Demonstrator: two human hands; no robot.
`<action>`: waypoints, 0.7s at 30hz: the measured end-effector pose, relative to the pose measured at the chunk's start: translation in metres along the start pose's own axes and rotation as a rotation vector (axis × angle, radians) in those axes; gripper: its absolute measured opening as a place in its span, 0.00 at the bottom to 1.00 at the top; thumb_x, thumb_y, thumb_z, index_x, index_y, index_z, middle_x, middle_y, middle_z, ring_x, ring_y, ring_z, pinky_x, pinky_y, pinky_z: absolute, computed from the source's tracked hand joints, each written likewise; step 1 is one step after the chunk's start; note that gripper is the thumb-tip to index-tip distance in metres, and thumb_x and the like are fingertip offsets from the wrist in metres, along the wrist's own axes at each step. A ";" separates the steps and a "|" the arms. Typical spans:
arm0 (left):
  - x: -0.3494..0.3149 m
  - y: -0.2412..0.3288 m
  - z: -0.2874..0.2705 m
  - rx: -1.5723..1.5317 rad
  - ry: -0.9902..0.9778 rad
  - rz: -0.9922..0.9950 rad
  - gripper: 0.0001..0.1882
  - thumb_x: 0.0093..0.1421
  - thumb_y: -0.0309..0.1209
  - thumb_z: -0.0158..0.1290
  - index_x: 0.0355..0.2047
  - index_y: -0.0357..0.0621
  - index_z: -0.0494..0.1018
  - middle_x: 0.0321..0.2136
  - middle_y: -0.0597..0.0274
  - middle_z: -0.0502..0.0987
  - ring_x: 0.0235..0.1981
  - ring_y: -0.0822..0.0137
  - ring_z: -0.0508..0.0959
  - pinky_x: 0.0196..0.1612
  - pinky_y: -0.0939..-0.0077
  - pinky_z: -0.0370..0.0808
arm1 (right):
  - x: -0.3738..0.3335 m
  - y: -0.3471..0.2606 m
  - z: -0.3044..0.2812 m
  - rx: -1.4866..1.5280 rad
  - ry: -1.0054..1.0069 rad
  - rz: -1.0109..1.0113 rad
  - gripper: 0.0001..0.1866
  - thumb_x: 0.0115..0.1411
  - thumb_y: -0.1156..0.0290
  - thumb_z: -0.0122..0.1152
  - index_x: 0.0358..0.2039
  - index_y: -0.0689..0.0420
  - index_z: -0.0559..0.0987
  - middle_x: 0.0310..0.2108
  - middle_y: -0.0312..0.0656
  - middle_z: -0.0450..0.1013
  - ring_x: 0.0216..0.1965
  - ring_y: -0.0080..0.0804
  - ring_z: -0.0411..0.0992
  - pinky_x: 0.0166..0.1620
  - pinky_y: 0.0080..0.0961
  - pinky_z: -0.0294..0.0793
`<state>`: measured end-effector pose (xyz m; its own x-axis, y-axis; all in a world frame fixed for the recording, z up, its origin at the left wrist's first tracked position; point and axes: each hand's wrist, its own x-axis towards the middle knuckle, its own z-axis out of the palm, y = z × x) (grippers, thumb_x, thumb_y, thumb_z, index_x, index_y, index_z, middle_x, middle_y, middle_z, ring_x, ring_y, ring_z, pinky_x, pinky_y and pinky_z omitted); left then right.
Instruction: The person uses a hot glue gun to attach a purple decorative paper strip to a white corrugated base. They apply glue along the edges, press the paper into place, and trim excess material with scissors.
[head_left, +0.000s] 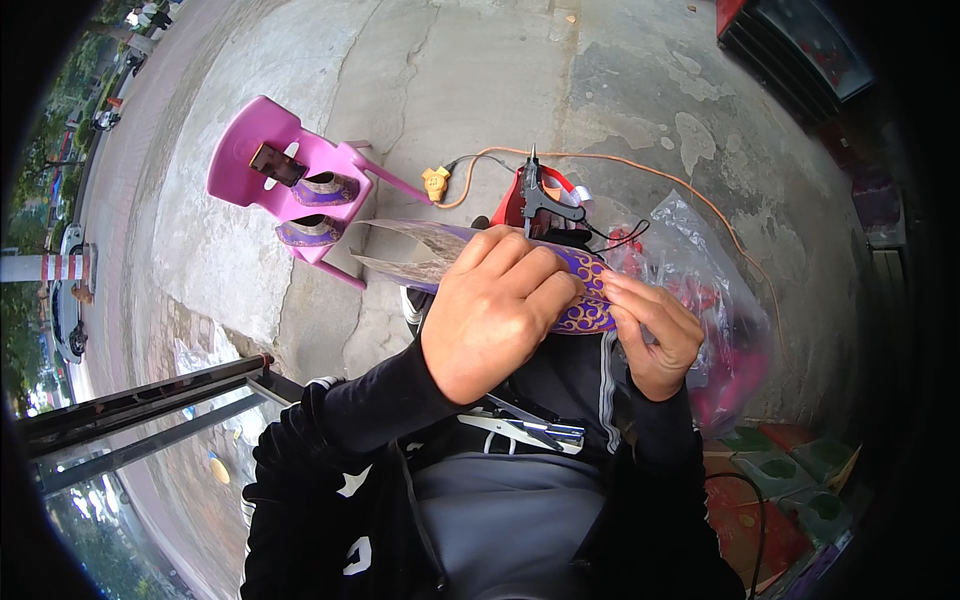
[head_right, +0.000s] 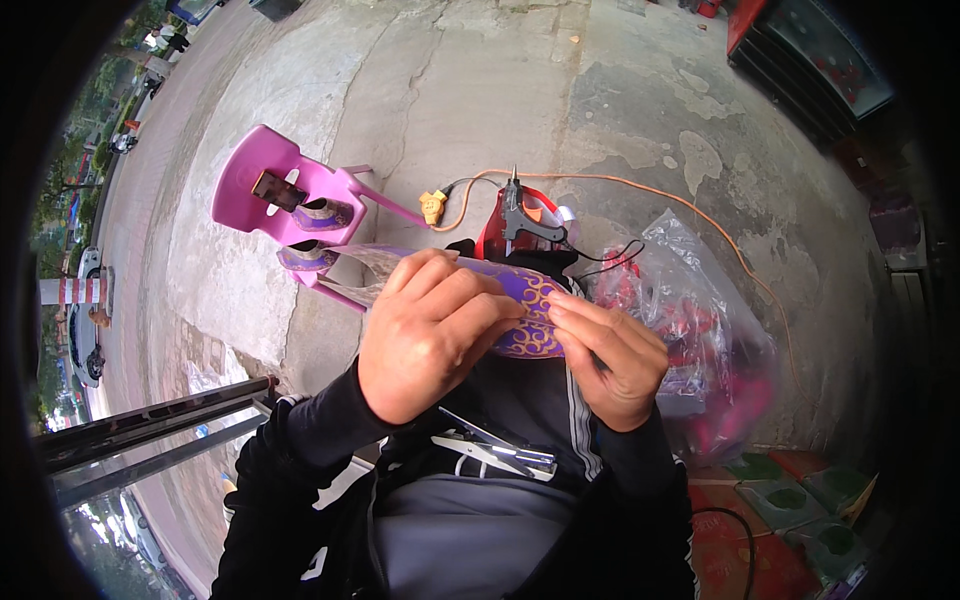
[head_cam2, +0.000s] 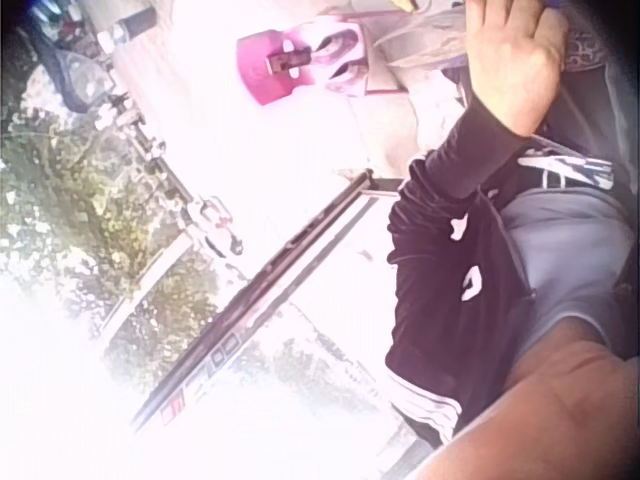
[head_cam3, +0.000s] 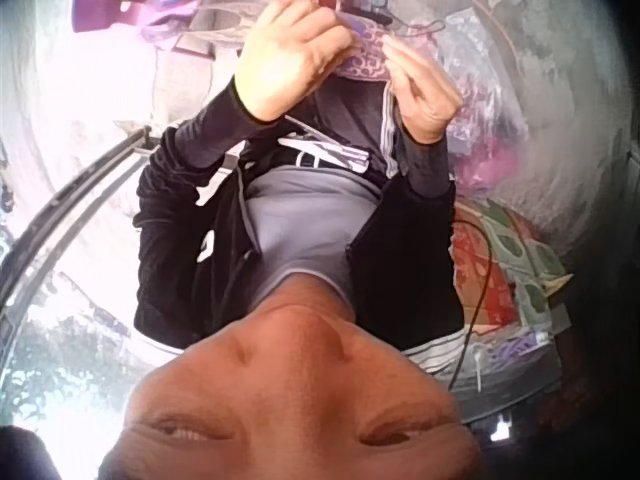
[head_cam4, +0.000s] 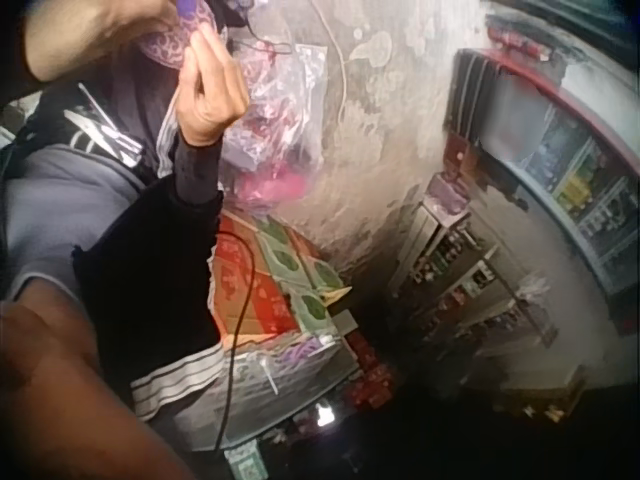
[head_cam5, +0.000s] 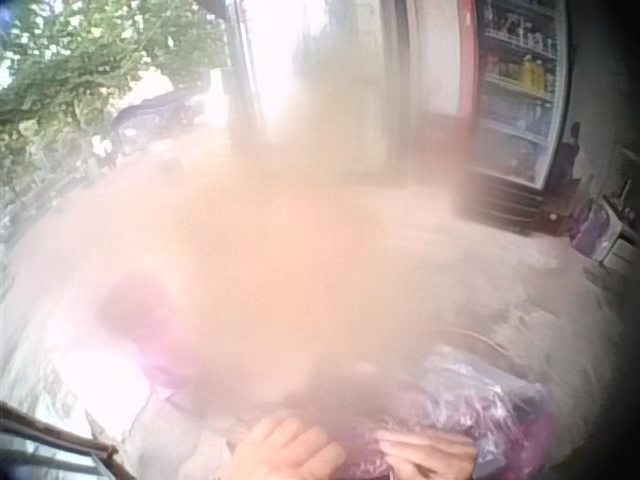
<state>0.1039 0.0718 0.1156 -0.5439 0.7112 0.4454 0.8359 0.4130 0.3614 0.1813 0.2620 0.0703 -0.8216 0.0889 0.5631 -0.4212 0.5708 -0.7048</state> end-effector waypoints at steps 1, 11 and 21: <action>-0.002 -0.001 0.001 0.023 0.004 0.018 0.11 0.45 0.27 0.62 0.31 0.46 0.76 0.30 0.66 0.74 0.35 0.61 0.73 0.45 0.68 0.69 | 0.000 0.000 0.000 -0.003 -0.001 -0.014 0.12 0.47 0.85 0.65 0.35 0.62 0.82 0.37 0.47 0.80 0.30 0.34 0.79 0.33 0.21 0.75; -0.019 -0.008 -0.014 -0.085 0.139 0.007 0.08 0.49 0.29 0.61 0.29 0.45 0.74 0.27 0.66 0.71 0.30 0.64 0.71 0.35 0.71 0.66 | 0.021 -0.013 0.008 -0.036 -0.068 -0.196 0.12 0.45 0.84 0.65 0.34 0.63 0.82 0.36 0.47 0.79 0.29 0.36 0.77 0.32 0.24 0.75; -0.030 -0.010 -0.013 -0.139 0.215 -0.008 0.08 0.50 0.26 0.60 0.28 0.41 0.71 0.27 0.60 0.69 0.32 0.59 0.71 0.36 0.68 0.69 | 0.027 -0.016 0.011 -0.039 -0.130 -0.237 0.12 0.47 0.83 0.64 0.34 0.62 0.81 0.36 0.47 0.79 0.31 0.39 0.77 0.35 0.27 0.75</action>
<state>0.1111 0.0390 0.1099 -0.5663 0.5642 0.6008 0.8213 0.3255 0.4685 0.1613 0.2460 0.0919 -0.7450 -0.1549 0.6488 -0.5947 0.5947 -0.5410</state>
